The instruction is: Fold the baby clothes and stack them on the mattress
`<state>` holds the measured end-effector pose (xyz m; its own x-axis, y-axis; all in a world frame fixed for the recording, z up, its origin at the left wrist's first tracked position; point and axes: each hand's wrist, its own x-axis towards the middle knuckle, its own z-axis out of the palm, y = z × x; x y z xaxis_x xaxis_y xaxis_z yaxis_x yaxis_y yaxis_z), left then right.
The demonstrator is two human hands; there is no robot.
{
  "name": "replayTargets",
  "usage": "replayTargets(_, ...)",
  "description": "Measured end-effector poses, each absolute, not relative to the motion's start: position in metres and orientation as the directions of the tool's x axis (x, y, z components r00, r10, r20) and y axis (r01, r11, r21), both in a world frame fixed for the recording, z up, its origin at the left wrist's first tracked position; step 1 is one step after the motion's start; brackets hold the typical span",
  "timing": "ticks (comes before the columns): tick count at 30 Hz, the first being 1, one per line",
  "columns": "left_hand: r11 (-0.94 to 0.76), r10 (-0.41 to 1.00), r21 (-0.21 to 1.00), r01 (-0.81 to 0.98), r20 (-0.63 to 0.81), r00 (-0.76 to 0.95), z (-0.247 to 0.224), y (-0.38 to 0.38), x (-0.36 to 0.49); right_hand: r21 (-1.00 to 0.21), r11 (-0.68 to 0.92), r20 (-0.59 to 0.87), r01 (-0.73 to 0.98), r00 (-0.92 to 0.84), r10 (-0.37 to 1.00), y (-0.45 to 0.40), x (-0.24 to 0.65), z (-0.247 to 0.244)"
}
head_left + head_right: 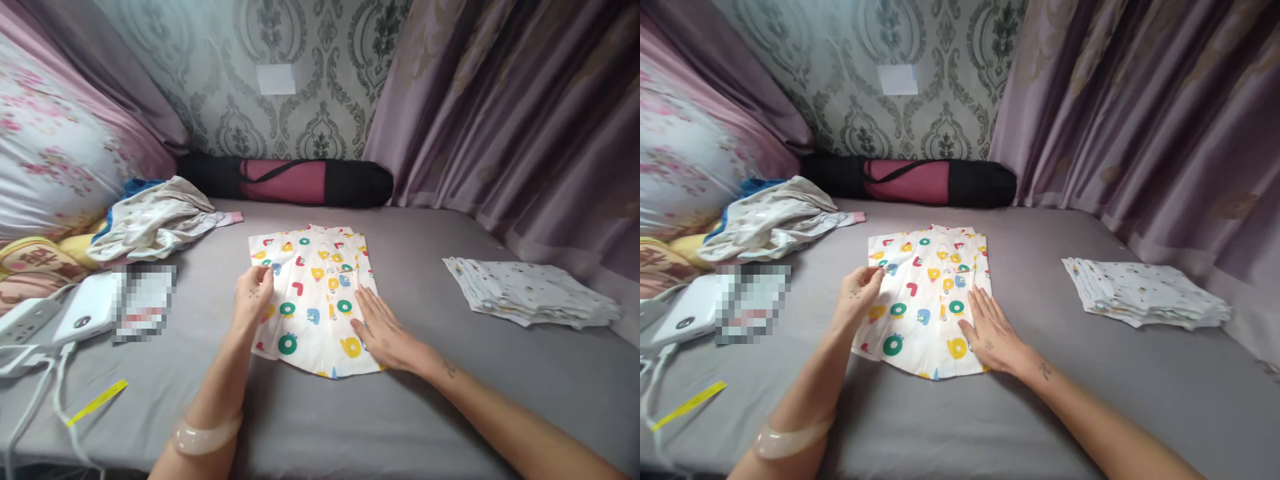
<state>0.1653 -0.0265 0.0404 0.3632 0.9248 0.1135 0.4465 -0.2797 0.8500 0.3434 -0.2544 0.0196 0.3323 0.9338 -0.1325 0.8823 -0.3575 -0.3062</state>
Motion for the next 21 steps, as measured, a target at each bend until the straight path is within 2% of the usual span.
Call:
replayTargets(2, -0.29, 0.934, 0.752, 0.593, 0.088, 0.346, 0.038, -0.018, 0.157, -0.285, -0.346, -0.122, 0.894, 0.324, 0.938, -0.257, 0.34, 0.017)
replayTargets(5, -0.31, 0.938, 0.535, 0.786, 0.037, 0.345, 0.039, -0.013, 0.146, -0.254, -0.337, -0.107, 0.906, 0.32, 0.941, -0.256, 0.341, 0.013)
replayTargets(9, -0.312, 0.934, 0.357, 0.88, -0.054, 0.353, 0.044, -0.013, 0.142, -0.173, -0.34, -0.125, 0.924, 0.322, 0.938, -0.251, 0.343, 0.024)
replayTargets(13, -0.3, 0.916, 0.323, 0.898, -0.164, 0.365, 0.05, -0.016, 0.142, -0.074, -0.312, -0.167, 0.947, 0.297, 0.94, -0.218, 0.341, 0.063)
replayTargets(15, -0.301, 0.907, 0.326, 0.896, -0.192, 0.374, 0.052, -0.017, 0.142, -0.075, -0.306, -0.134, 0.949, 0.294, 0.946, -0.184, 0.336, 0.082)
replayTargets(21, -0.294, 0.903, 0.339, 0.894, -0.209, 0.376, 0.052, -0.019, 0.142, -0.277, -0.116, -0.02, 0.954, 0.115, 0.993, -0.048, 0.303, 0.095)
